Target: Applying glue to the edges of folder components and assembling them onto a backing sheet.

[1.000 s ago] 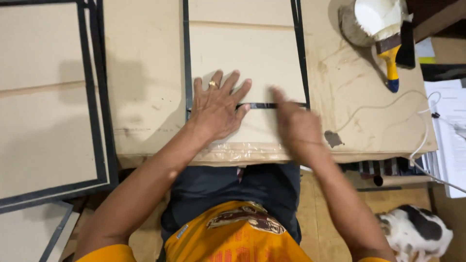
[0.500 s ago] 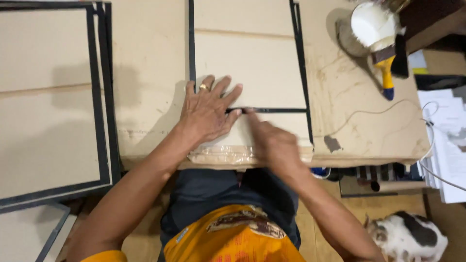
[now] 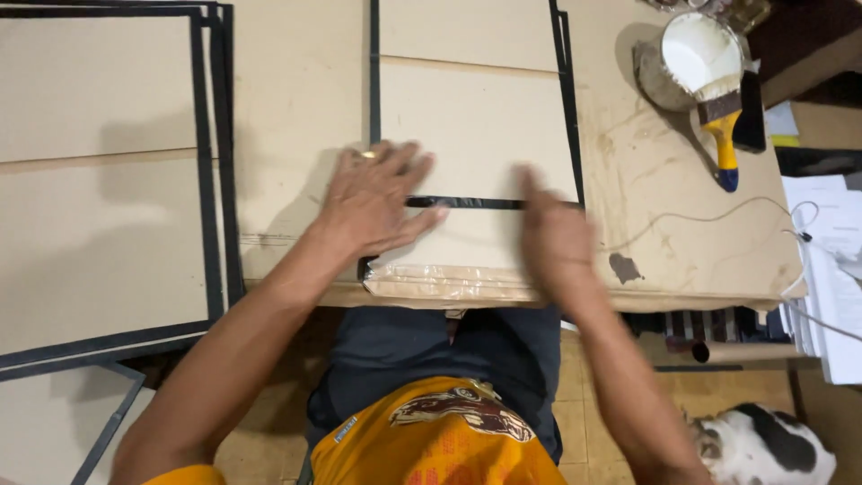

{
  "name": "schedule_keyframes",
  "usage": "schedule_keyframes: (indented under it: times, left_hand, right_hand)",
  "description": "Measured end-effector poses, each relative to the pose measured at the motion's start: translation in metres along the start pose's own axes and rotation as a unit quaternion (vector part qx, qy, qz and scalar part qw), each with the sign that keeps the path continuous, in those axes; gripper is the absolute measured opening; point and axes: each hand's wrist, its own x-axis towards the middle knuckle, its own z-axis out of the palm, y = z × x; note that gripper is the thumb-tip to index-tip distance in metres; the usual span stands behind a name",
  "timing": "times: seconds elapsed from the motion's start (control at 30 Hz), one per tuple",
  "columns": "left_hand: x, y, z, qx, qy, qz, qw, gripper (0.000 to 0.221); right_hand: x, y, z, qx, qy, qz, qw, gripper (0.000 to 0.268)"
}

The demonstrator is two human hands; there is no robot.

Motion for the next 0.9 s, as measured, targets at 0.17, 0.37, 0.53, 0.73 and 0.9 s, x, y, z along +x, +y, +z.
schedule_keyframes:
  times: [0.17,0.37,0.53,0.73,0.9]
  left_hand:
    - [-0.009,-0.015,0.004,-0.008,-0.001,-0.021,1.000,0.061]
    - [-0.009,-0.014,0.004,-0.018,-0.017,-0.039,0.999,0.056]
    - [-0.010,-0.016,0.006,-0.041,-0.011,-0.040,0.998,0.053]
    - [-0.029,-0.033,-0.015,-0.040,-0.027,-0.039,0.998,0.055]
    - [-0.037,-0.031,-0.026,-0.078,-0.042,-0.068,0.994,0.058]
  right_hand:
    - [-0.022,-0.049,0.012,-0.021,0.013,-0.113,0.993,0.060]
    - [0.019,0.000,0.016,-0.100,0.049,-0.027,0.993,0.065]
    - [-0.009,-0.048,0.016,-0.026,0.070,-0.064,0.995,0.062]
    - [0.008,-0.033,0.006,-0.058,0.077,-0.079,0.992,0.068]
    - [-0.012,-0.092,-0.013,0.083,-0.009,-0.044,0.996,0.061]
